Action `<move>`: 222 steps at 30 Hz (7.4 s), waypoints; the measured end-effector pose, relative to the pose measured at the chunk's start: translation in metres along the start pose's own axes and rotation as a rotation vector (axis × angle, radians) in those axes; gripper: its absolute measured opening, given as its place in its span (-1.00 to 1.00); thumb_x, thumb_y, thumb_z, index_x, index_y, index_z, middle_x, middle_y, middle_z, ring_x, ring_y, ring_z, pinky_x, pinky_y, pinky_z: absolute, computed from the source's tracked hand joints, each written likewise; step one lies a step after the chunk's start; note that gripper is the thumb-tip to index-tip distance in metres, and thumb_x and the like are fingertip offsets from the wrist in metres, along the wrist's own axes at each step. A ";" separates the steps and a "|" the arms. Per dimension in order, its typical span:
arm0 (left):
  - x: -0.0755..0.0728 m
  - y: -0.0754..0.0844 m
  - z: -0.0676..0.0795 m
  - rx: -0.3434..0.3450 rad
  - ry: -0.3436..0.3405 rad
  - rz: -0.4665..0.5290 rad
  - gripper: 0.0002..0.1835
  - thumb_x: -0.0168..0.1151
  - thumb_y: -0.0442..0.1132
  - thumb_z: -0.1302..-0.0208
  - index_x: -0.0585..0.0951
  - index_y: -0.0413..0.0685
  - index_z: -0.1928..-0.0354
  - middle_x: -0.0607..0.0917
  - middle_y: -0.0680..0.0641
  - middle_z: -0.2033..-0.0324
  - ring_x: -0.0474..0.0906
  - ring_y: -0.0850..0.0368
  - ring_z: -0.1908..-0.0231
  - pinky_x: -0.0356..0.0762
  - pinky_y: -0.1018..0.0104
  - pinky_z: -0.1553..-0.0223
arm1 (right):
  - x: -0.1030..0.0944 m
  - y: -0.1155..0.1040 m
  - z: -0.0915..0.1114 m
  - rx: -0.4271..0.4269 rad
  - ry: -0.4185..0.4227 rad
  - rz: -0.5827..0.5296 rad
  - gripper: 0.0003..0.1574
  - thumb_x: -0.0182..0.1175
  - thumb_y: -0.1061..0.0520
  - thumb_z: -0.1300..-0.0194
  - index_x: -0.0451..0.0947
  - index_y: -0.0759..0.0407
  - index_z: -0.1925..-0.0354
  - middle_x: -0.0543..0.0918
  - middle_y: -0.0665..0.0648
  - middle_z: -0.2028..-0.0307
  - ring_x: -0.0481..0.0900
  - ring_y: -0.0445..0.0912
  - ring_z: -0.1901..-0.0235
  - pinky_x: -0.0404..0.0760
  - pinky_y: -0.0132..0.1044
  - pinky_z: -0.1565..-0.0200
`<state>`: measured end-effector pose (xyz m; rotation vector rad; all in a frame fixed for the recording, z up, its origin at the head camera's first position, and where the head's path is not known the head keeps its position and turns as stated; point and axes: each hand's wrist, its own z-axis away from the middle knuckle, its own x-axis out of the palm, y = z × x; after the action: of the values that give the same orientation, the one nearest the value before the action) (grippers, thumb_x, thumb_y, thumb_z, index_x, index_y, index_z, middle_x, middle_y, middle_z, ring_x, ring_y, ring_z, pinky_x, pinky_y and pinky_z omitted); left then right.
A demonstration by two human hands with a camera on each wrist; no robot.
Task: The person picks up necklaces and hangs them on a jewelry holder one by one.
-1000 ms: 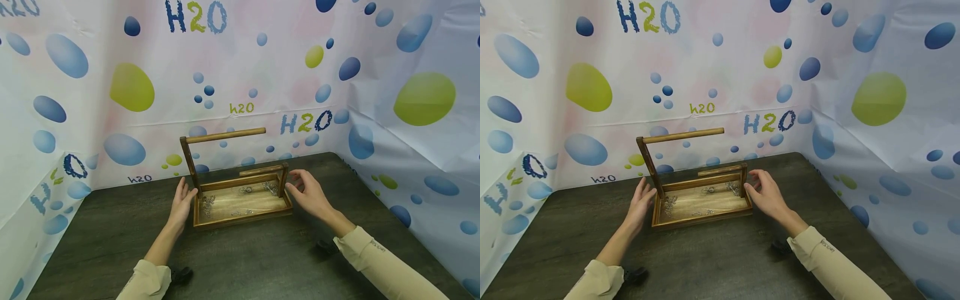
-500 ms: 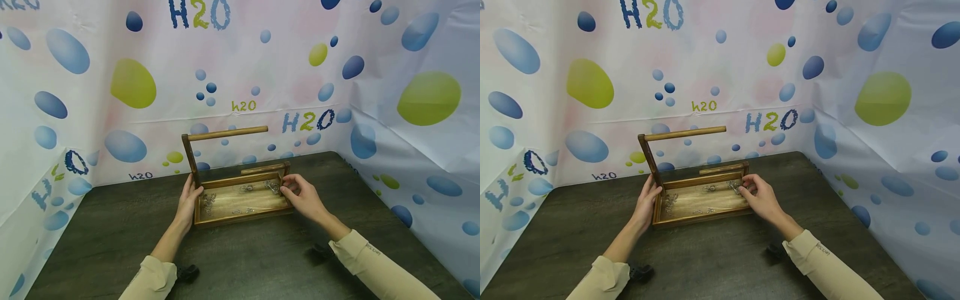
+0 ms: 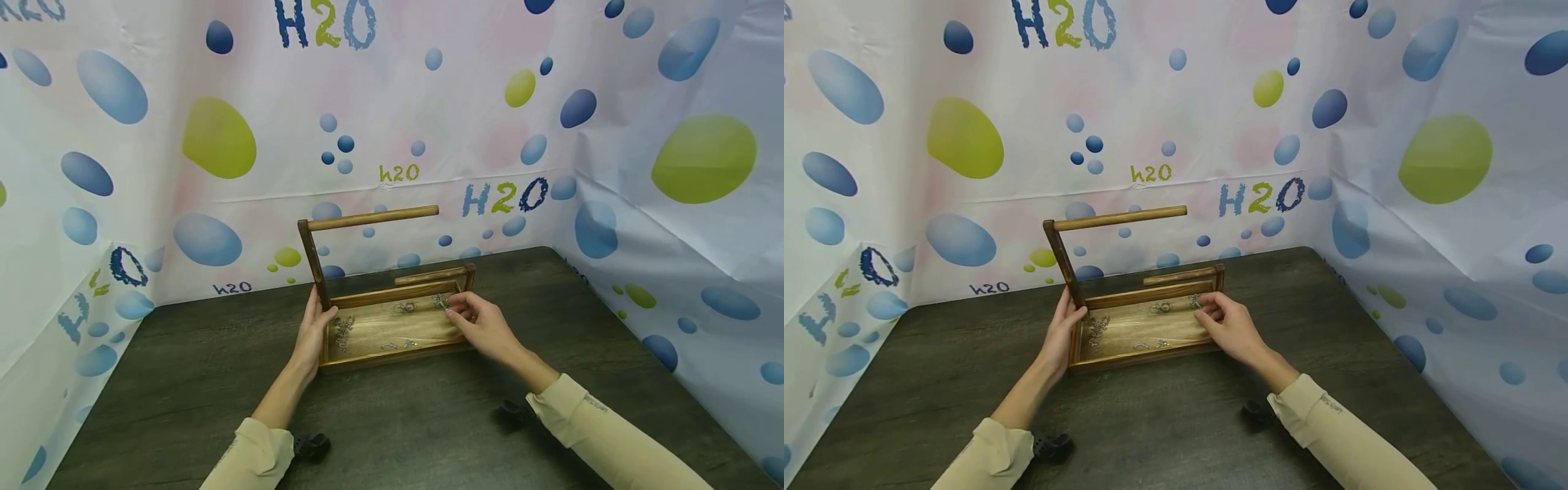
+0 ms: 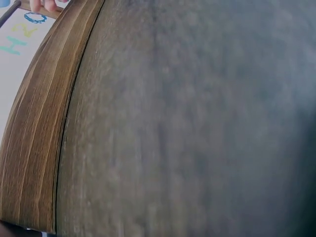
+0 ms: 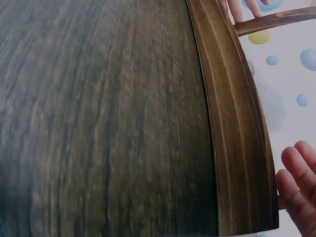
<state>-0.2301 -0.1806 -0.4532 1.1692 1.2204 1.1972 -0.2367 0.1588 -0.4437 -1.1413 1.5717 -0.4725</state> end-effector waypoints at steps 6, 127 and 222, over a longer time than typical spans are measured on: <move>0.001 -0.001 0.000 -0.013 -0.008 -0.023 -0.17 -0.04 0.01 -0.57 -0.31 0.36 -0.61 -0.31 0.00 -0.58 -0.39 0.02 -0.55 -0.38 -0.22 -0.45 | 0.010 0.000 -0.003 0.015 -0.038 -0.033 -0.69 0.27 0.15 -0.41 0.60 0.25 -0.06 0.68 0.06 0.22 0.62 -0.12 0.31 0.59 -0.25 0.35; 0.015 -0.009 0.000 0.000 0.001 -0.045 -0.02 -0.33 -0.64 -0.28 -0.22 0.30 -0.63 -0.22 -0.07 -0.59 -0.33 -0.02 -0.55 -0.12 -0.10 -0.45 | 0.133 -0.050 -0.058 0.047 -0.317 -0.206 -0.68 0.22 0.18 -0.43 0.59 0.40 -0.02 0.73 0.24 0.27 0.73 0.11 0.35 0.62 -0.30 0.39; 0.013 -0.009 0.001 0.022 -0.026 -0.049 0.06 -0.38 -0.71 -0.14 -0.24 0.26 -0.63 -0.25 -0.11 -0.59 -0.36 -0.02 -0.55 -0.19 -0.06 -0.47 | 0.158 -0.056 -0.073 -0.039 -0.394 0.152 -0.83 0.16 0.23 -0.42 0.58 0.13 0.37 0.54 -0.03 0.53 0.42 -0.20 0.58 0.41 -0.35 0.45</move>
<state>-0.2286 -0.1679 -0.4630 1.1610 1.2381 1.1312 -0.2725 -0.0201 -0.4587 -1.0592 1.3127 -0.1056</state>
